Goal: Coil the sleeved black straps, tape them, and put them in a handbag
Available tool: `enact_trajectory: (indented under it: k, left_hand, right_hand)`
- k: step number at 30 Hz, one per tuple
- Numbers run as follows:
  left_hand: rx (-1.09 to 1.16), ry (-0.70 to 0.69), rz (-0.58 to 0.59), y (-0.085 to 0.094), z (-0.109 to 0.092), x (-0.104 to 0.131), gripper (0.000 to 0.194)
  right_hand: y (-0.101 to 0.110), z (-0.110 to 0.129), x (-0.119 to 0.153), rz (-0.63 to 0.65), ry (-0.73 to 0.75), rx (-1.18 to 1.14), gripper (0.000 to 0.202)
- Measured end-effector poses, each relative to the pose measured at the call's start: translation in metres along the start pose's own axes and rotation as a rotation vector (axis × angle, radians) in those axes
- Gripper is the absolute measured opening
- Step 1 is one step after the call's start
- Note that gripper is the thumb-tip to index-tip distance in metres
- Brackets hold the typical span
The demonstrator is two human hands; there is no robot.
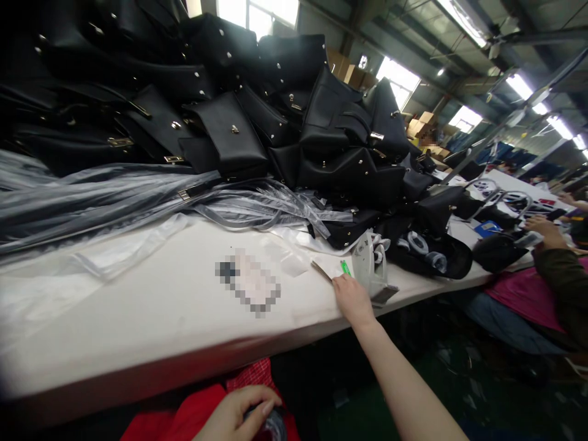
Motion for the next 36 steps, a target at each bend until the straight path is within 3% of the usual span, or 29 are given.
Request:
enact_trajectory:
  k: [7, 14, 19, 25, 36]
  left_hand:
    - [-0.006, -0.015, -0.003, 0.002, -0.005, 0.005, 0.031]
    - [0.006, -0.004, 0.004, 0.002, -0.007, 0.006, 0.031]
    - [0.005, -0.012, -0.039, 0.001, -0.010, 0.009, 0.030]
    - [0.050, 0.009, -0.054, 0.000, -0.016, 0.014, 0.030]
    - [0.048, -0.006, -0.059, 0.001, -0.018, 0.016, 0.031]
  right_hand:
    - [0.000, -0.010, -0.004, -0.005, 0.015, -0.194, 0.024]
    - [0.010, 0.006, 0.004, -0.141, -0.082, -0.113, 0.021]
    - [0.009, 0.016, 0.016, -0.072, -0.016, -0.195, 0.021]
    - [-0.007, -0.001, 0.021, -0.097, -0.133, -0.561, 0.022]
    - [-0.011, -0.002, 0.007, -0.038, -0.151, -0.564, 0.029]
Point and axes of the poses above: each hand's wrist, its own x-axis away from the middle knuckle, its own y-axis out of the back of the hand, z = x × y, the point moved 3 cm from there along -x, towards the middle knuckle, and after that the axes turned 2 degrees about z, right-handed, at the moved point
